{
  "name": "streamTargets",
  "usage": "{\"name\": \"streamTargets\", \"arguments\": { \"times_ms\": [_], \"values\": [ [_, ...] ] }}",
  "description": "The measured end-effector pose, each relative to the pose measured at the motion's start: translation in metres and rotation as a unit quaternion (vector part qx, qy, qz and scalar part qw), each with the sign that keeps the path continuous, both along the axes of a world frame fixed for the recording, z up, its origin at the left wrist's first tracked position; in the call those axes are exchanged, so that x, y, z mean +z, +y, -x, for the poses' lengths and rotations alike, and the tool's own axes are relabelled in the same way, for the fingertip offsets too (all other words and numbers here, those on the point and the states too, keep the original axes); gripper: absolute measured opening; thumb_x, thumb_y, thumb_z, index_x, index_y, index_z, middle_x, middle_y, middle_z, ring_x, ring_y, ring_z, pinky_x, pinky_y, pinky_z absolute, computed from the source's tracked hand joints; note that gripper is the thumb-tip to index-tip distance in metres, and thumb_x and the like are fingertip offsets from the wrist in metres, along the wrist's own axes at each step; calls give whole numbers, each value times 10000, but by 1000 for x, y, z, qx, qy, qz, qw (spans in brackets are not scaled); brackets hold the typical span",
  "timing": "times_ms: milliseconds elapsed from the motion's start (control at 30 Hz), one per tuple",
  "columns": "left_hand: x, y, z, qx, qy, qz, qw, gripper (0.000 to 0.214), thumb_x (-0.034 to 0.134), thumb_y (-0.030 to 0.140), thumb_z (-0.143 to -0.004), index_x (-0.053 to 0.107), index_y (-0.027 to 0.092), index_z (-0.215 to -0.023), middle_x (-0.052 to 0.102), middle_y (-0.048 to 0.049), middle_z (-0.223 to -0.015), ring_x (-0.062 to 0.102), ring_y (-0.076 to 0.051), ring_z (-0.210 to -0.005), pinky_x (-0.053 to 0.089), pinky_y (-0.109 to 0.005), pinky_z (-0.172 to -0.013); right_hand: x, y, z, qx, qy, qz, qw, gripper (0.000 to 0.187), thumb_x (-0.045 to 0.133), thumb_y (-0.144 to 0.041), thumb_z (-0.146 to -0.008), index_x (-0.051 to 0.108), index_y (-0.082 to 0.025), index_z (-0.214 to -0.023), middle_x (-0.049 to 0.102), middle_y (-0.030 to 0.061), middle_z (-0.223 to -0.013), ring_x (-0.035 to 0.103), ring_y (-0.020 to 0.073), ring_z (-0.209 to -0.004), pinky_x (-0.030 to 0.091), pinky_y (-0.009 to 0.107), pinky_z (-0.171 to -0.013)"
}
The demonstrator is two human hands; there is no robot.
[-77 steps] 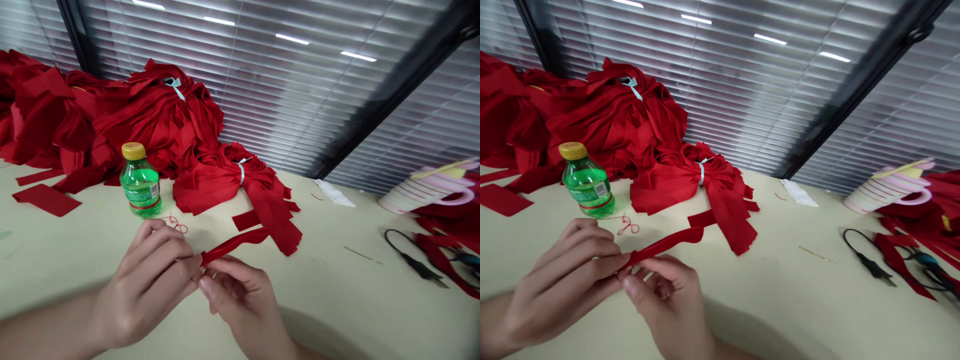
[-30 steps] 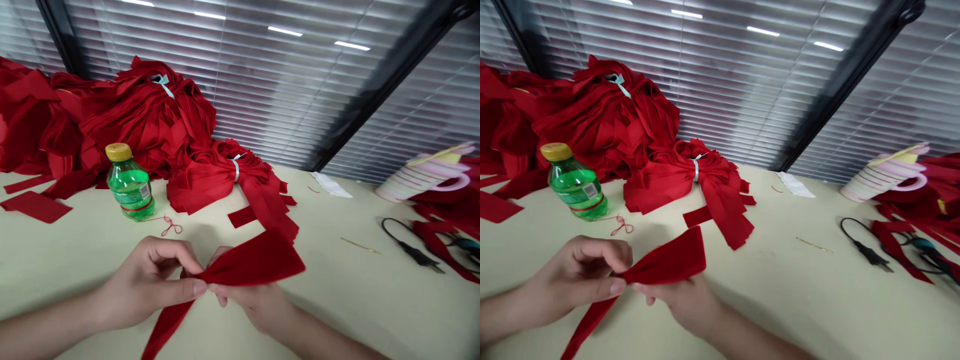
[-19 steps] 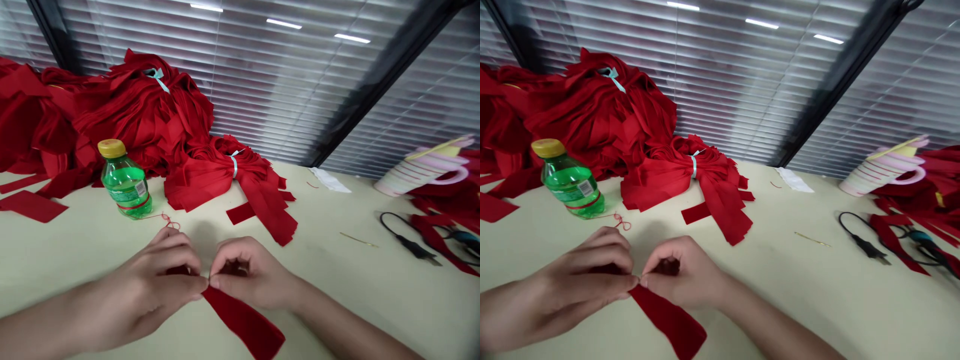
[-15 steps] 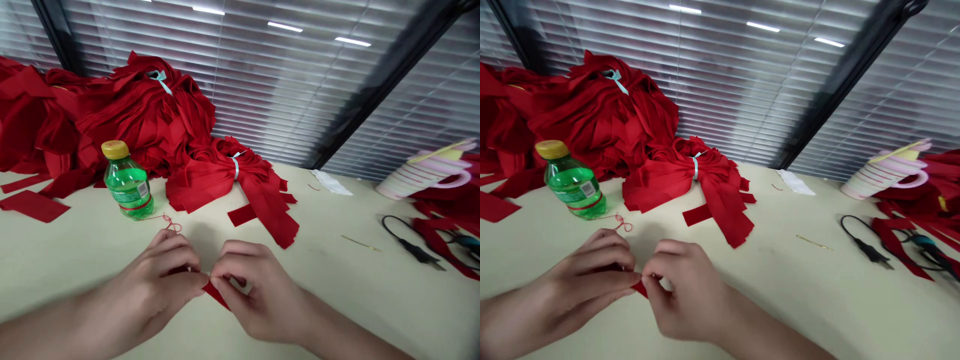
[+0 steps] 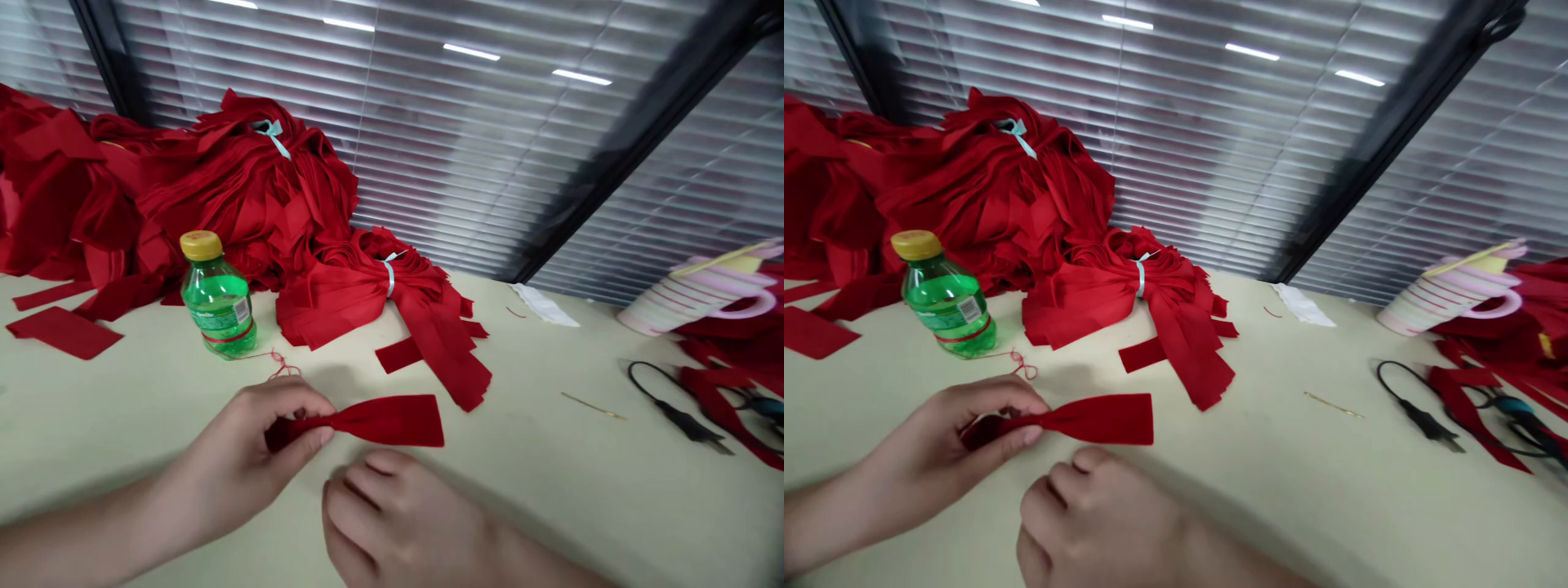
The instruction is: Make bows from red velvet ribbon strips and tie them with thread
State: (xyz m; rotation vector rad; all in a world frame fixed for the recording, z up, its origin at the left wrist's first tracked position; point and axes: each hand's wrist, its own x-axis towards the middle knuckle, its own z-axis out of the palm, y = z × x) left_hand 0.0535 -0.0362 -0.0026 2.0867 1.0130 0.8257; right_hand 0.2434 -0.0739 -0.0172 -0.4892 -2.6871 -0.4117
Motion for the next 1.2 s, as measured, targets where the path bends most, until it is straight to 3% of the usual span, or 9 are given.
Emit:
{"name": "streamTargets", "arguments": {
  "times_ms": [67,133,200,267,367,667,867,967,1200],
  "values": [
    [3,3,0,25,-46,43,998,96,546,255,-848,621,197,-859,608,2,-721,550,-121,-624,437,-203,-510,-5,0,2,-10,53,108,993,182,490,-55,-681,587,-178,-589,530,-6,-516,415,118,-428,291,288,-394],
    [7,5,-2,34,-97,95,990,93,578,265,-823,618,181,-834,576,11,-651,520,-108,-559,417,-192,-459,-7,1,5,-57,162,295,940,108,559,-150,-750,662,-168,-722,598,-2,-594,456,95,-448,358,250,-414],
    [9,5,-3,32,-143,144,979,82,602,249,-807,623,170,-807,582,9,-631,522,-102,-533,417,-185,-440,-6,5,8,-111,304,488,810,169,614,-270,-773,682,-163,-884,651,18,-706,503,84,-479,394,210,-421],
    [10,3,-5,9,-177,173,969,64,604,223,-811,638,172,-793,606,6,-635,525,-90,-512,420,-178,-431,-4,11,10,-132,414,598,673,206,629,-330,-775,676,-169,-895,649,17,-718,520,83,-488,398,199,-418],
    [9,-1,-6,-35,-202,207,957,93,584,161,-823,660,196,-782,605,28,-599,516,-66,-474,385,-147,-397,0,17,11,-128,507,634,570,161,674,-338,-747,673,-177,-748,607,-16,-603,520,83,-492,405,201,-453],
    [10,-1,-4,-29,-173,382,908,118,659,270,-795,730,192,-740,702,-13,-698,613,-103,-632,499,-188,-597,8,14,10,-146,517,694,479,115,759,-244,-651,686,-157,-630,624,-19,-535,525,64,-486,383,178,-470],
    [7,-1,-3,-54,-180,342,920,136,599,207,-825,716,195,-757,720,-6,-731,647,-118,-686,510,-207,-655,7,13,11,-144,526,724,422,153,781,-276,-629,714,-158,-700,669,8,-627,583,90,-557,417,196,-513],
    [6,-2,-4,-30,-176,321,930,116,612,170,-799,649,177,-689,692,27,-643,627,-95,-599,481,-161,-558,6,12,13,-162,518,724,426,156,800,-258,-591,700,-155,-651,658,3,-568,572,94,-536,417,206,-516],
    [8,-4,-11,-37,-168,362,916,126,606,208,-793,570,168,-679,690,-2,-656,643,-139,-654,499,-223,-642,6,11,16,-166,506,735,419,139,743,-221,-627,643,-142,-572,616,-17,-501,537,72,-477,378,203,-505]
  ]
}}
